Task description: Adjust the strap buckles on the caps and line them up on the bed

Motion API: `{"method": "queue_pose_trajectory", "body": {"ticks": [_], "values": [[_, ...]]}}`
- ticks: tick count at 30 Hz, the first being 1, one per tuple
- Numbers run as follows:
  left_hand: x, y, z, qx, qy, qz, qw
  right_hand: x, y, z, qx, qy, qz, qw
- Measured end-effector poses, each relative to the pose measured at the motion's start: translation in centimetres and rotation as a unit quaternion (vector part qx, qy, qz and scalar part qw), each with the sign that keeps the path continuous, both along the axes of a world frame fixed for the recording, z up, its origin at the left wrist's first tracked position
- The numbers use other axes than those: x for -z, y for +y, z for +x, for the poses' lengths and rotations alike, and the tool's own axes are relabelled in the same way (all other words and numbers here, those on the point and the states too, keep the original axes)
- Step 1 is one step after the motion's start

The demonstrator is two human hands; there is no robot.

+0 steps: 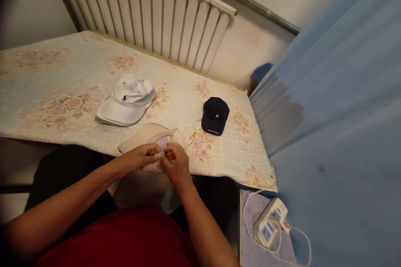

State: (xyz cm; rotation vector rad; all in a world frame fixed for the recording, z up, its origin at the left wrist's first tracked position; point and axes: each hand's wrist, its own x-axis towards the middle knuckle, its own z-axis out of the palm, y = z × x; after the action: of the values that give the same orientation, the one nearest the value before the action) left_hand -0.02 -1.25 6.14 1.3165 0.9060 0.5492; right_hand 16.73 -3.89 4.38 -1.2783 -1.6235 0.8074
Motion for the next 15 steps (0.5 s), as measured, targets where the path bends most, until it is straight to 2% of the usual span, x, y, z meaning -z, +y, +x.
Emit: {"method": "queue_pose_trajectory", "body": {"ticks": [5,10,15], "values": [[-0.15,-0.05,0.17,-0.003,0.018,-0.002,1.0,0.09,-0.06,-0.54,0.027,0.016,-0.02,0.999],[-0.54,-0.21,0.38,-0.003,0.024,0.004,1.0,0.32,-0.15,-0.98,0.058,-0.003,0.014,0.998],[-0.7,-0.41,0.4,-0.005,0.038,-0.015,0.999,0.6,-0.13,-0.31,0.025,0.008,-0.016,1.0]]}}
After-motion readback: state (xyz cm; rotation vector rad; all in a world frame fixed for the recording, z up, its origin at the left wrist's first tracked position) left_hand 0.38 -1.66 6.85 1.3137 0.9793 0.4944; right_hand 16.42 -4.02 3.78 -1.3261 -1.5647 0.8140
